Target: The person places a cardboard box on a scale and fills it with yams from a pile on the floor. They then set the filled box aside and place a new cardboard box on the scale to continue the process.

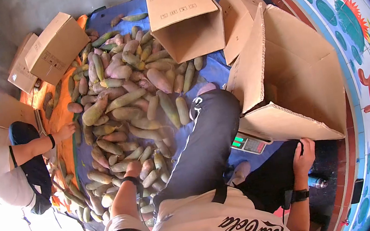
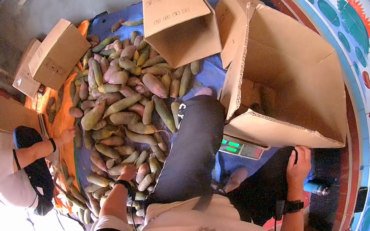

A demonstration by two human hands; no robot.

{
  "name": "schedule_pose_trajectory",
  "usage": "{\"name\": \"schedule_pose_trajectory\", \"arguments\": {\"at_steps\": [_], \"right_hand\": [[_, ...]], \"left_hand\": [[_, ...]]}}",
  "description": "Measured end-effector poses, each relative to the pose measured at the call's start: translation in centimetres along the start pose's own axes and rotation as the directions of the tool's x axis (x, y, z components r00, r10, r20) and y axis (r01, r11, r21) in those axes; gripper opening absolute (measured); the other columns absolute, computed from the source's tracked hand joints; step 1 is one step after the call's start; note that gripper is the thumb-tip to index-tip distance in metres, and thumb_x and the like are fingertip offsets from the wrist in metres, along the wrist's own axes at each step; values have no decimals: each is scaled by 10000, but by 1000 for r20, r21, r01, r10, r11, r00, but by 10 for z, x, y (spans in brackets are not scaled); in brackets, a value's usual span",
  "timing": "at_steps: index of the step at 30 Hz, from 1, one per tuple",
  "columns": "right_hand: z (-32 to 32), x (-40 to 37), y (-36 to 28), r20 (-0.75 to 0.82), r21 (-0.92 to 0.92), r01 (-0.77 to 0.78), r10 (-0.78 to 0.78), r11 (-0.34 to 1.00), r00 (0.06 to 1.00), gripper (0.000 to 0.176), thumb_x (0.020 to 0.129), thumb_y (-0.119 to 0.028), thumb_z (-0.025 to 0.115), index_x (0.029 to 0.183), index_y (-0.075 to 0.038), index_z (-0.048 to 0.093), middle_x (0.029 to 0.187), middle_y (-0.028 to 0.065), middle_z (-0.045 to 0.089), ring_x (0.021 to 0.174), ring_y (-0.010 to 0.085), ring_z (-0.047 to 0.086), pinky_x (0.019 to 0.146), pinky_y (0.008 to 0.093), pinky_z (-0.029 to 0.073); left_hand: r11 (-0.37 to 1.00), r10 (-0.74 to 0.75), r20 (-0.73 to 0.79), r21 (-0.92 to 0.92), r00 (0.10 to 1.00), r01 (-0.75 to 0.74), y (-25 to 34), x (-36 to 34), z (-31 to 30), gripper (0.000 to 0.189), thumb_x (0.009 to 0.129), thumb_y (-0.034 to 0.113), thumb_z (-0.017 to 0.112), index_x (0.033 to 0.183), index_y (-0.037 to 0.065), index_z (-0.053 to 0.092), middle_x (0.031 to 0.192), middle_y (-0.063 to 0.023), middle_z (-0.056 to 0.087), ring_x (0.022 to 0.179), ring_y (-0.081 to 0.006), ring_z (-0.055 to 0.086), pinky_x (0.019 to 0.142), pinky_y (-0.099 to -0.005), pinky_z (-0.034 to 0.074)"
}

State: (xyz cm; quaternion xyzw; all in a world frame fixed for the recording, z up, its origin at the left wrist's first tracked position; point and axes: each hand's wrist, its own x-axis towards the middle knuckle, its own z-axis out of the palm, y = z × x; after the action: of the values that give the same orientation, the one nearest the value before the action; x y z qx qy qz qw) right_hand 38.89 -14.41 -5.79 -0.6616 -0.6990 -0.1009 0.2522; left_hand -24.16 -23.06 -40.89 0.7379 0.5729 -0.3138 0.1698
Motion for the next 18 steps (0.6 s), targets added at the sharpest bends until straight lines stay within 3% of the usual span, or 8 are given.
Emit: {"name": "schedule_pose_trajectory", "arguments": {"at_steps": [2,6,8,12,14,16,17,18], "right_hand": [[0,1,1,6,-12,12,-12,1000,1000,161,853,-27,547,998,29,587,1024,193,577,963,354,575,855,382,459],[1,1,2,19,-31,19,-18,999,1000,157,855,-34,547,996,22,590,1019,188,580,964,354,575,854,383,460],[1,1,2,21,-41,25,-24,999,999,163,846,-32,561,998,17,593,1021,186,580,961,354,576,848,389,465],[-1,3,-3,30,-35,22,-21,999,999,147,843,-30,552,975,23,588,1005,187,581,961,355,570,857,390,458],[0,2,-2,32,-32,21,-20,999,999,145,840,-27,553,971,22,587,1002,187,581,958,354,569,856,391,457],[0,2,-1,30,-29,23,-22,999,999,143,837,-25,554,968,22,587,999,186,580,956,352,569,856,393,457],[0,2,-2,36,-33,19,-18,999,999,141,834,-21,555,965,21,586,997,187,580,953,352,569,854,393,458],[-1,2,-1,41,-37,15,-13,999,999,139,832,-18,556,962,20,585,995,187,580,951,352,569,852,393,459]], "left_hand": [[960,2,140,-278,990,37,27,-10,-19,294,839,171,531,1073,43,655,1111,-192,622,1062,-321,593,875,-424,492],[809,55,20,-586,998,-33,64,-41,-66,359,826,188,556,1147,32,600,1213,-212,552,1170,-329,515,947,-429,441],[683,-280,198,-647,939,340,83,-54,-104,401,786,219,603,1141,32,590,1213,-188,543,1185,-310,503,950,-411,438],[835,-220,152,-481,964,266,90,-38,-89,405,763,225,625,1115,28,587,1212,-188,514,1139,-354,520,953,-383,437],[809,-249,115,-522,962,272,96,-33,-75,355,803,226,594,1103,35,597,1212,-196,513,1129,-337,530,958,-415,426],[877,-285,111,-370,952,305,104,-21,-58,310,839,218,557,1107,72,611,1180,-196,531,1136,-292,536,956,-446,413],[903,-299,-34,-333,954,272,108,-31,-59,276,854,233,528,1082,108,619,1079,-187,603,1102,-278,564,958,-471,397],[903,-299,-36,-335,954,270,109,-30,-59,276,854,233,528,1082,108,619,1079,-187,603,1102,-278,564,958,-471,397]]}}
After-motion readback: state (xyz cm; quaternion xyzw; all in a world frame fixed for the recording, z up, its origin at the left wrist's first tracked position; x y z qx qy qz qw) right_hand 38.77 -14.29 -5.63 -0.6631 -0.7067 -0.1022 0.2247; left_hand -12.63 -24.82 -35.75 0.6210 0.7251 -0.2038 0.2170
